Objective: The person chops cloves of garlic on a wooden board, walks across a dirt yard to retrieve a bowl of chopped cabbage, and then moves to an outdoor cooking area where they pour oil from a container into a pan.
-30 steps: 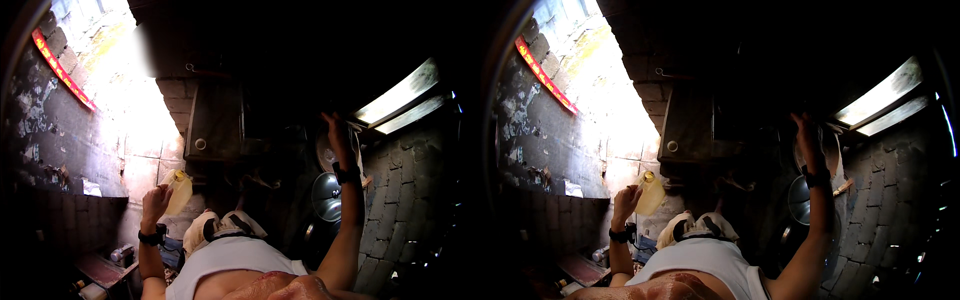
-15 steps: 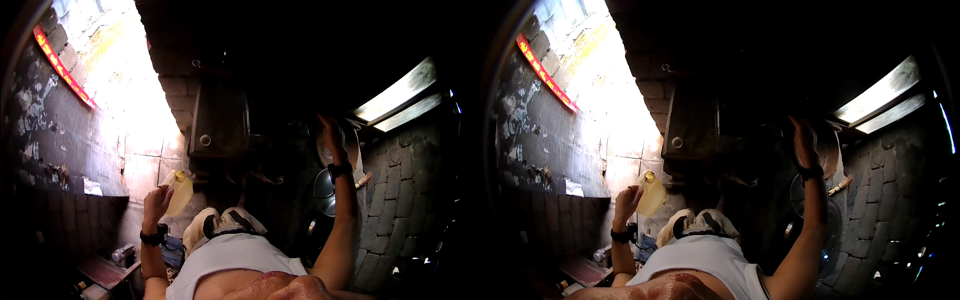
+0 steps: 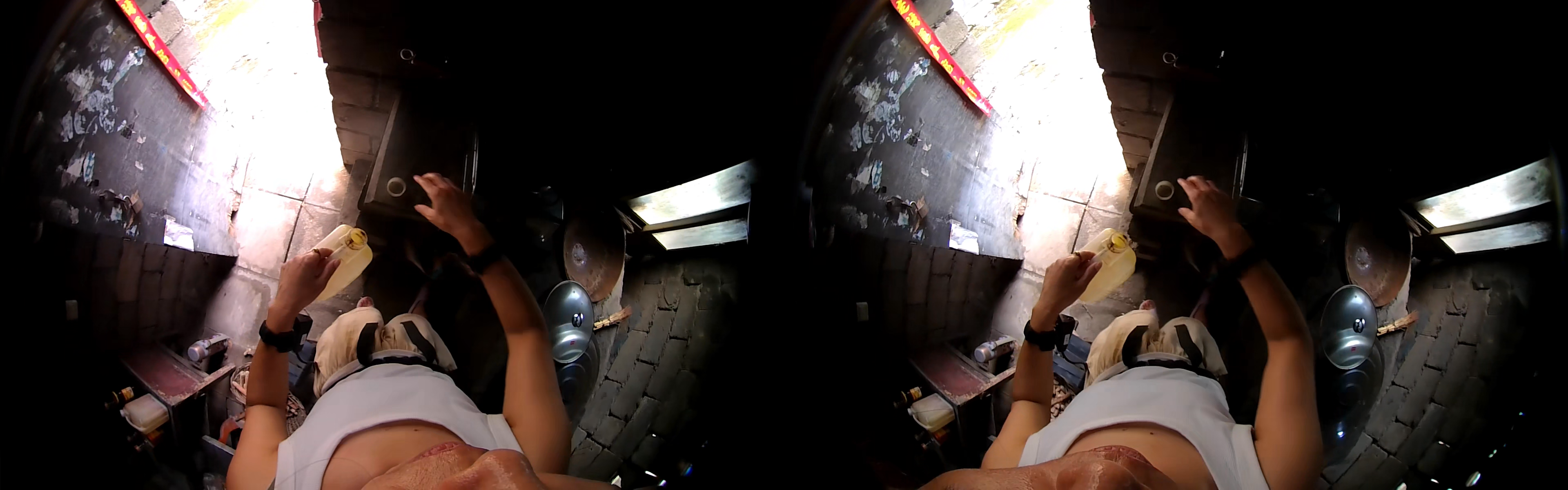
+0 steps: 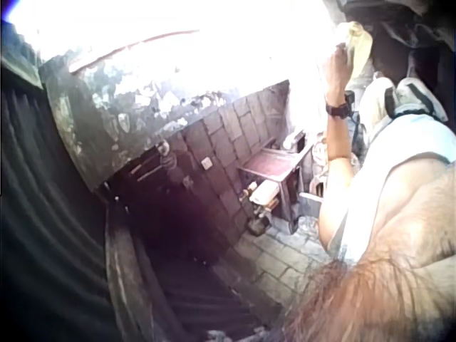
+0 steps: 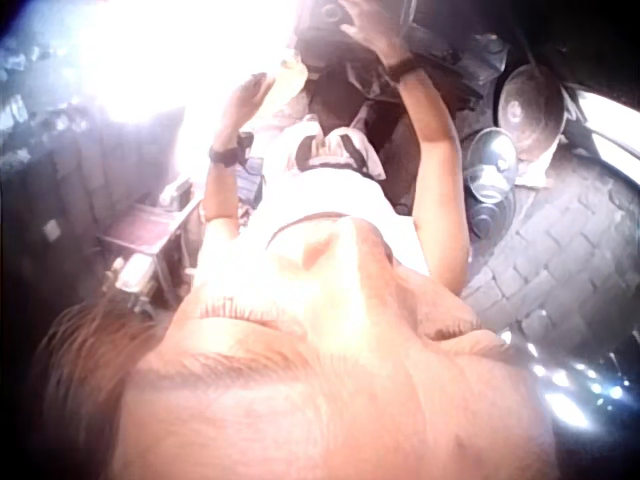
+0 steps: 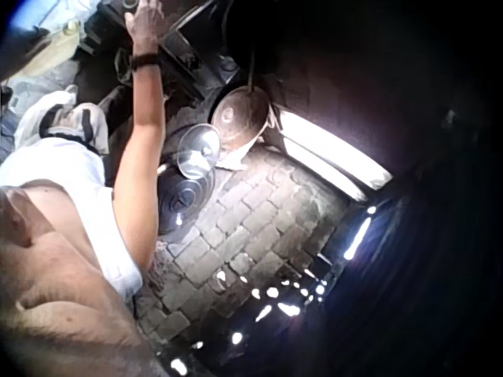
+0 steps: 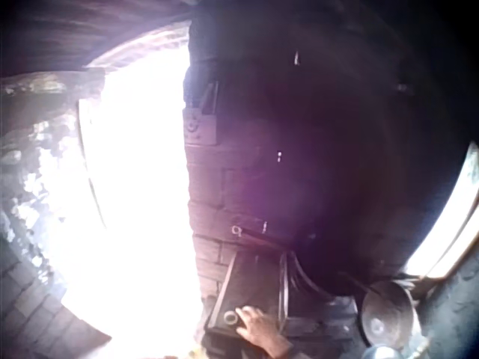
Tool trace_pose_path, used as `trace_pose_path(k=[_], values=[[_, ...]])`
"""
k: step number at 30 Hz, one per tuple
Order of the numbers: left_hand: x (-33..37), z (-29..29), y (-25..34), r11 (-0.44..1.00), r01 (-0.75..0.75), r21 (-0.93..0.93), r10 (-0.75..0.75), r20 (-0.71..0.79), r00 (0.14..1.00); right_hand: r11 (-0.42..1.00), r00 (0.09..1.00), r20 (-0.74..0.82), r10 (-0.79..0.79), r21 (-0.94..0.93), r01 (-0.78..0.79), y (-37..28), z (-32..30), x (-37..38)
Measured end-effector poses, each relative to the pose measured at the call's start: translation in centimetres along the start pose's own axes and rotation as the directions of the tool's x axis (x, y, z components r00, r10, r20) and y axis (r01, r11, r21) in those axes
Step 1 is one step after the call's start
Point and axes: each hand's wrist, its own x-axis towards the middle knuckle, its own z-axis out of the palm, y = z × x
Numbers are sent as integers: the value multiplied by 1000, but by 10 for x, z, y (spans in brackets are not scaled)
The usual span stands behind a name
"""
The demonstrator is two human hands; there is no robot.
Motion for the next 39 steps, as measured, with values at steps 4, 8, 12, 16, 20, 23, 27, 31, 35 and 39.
trace_pose_path(k=[4, 8, 12, 16, 20, 23, 27, 31, 35, 39], values=[[-6, -5, 4, 1000, 28, 2, -28, -12, 1000, 996, 998, 55, 38, -88, -33, -8, 63, 41], [-8, -4, 5, 999, -36, 26, 36, -9, 999, 977, 998, 52, 41, -213, -29, 2, 101, 49], [-9, 1, 2, 995, -99, -21, 99, 25, 995, 982, 993, 58, 106, -164, -95, 2, 91, 39], [-7, 7, -1, 980, -196, -24, 197, 3, 980, 787, 943, 194, 270, 519, -332, -25, 55, 16], [-4, 6, 9, 962, -272, -13, 272, 38, 962, 136, 923, 377, 72, 913, -384, -57, 29, -28], [3, 9, 23, 945, -326, -16, 326, 81, 942, 183, 967, 235, 94, 951, -249, -64, 24, -58], [9, 16, 40, 913, -406, -41, 409, 99, 907, 442, 986, 112, 125, 883, -157, -70, -6, -92], [13, 24, 59, 881, -466, -78, 472, 118, 873, 751, 999, 2, 46, 659, -36, -67, -38, -112], [12, 37, 88, 828, -551, -109, 561, 145, 815, 899, 997, 35, -73, 435, 51, -57, -80, -132], [17, 56, 110, 783, -610, -123, 622, 164, 766, 966, 992, 98, -77, 254, 50, -46, -94, -153]])
